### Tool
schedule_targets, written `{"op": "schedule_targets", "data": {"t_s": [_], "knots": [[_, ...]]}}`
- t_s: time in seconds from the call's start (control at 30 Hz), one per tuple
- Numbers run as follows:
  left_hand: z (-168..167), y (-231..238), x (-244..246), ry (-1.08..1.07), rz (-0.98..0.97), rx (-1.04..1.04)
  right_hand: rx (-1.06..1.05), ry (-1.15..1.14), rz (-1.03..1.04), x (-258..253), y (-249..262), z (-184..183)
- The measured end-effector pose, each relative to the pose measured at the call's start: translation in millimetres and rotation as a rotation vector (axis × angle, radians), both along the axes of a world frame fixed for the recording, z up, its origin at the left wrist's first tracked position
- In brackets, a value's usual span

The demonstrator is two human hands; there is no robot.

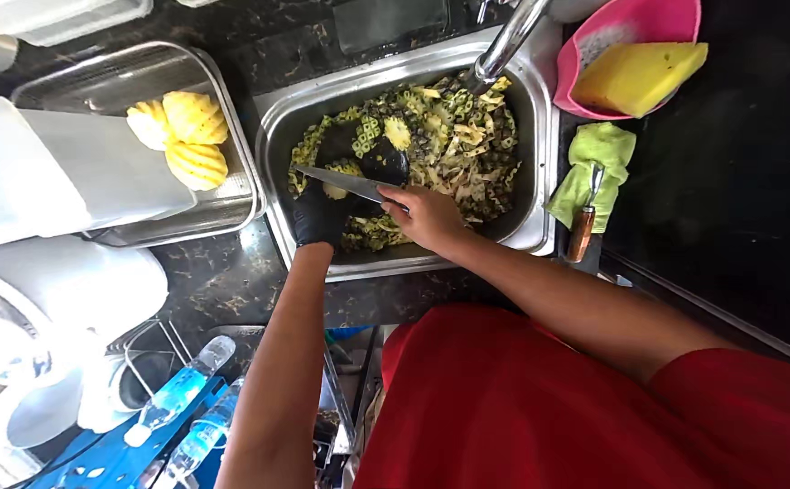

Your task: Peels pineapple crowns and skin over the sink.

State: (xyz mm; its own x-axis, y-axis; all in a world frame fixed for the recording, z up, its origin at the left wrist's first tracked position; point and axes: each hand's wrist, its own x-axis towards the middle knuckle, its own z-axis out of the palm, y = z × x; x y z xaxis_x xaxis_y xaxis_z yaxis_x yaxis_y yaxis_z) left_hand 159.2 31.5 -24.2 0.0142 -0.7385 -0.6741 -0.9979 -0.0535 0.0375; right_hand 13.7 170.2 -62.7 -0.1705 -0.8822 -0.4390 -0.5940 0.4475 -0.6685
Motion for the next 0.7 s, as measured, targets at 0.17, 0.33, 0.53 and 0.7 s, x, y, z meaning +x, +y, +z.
{"op": "schedule_targets", "data": {"t_s": [0.17,0.33,0.53,0.7], "knots": [[-4,3,8,-0.101,-0.082,0.024,-0.012,-0.038,-0.018,18,-29,-14],[-12,-4,3,-0.005,-0.039,-0.056,0.064,-0.215,-0.037,0,-20,-5],[-14,-6,3,-0.010,-0.051,-0.033,0.088,-0.272,-0.079,3,-33,-10],[-10,-7,2,0.000,-0.047,-0.036,0.152,-0.373,-0.107,-8,-24,-4]]}}
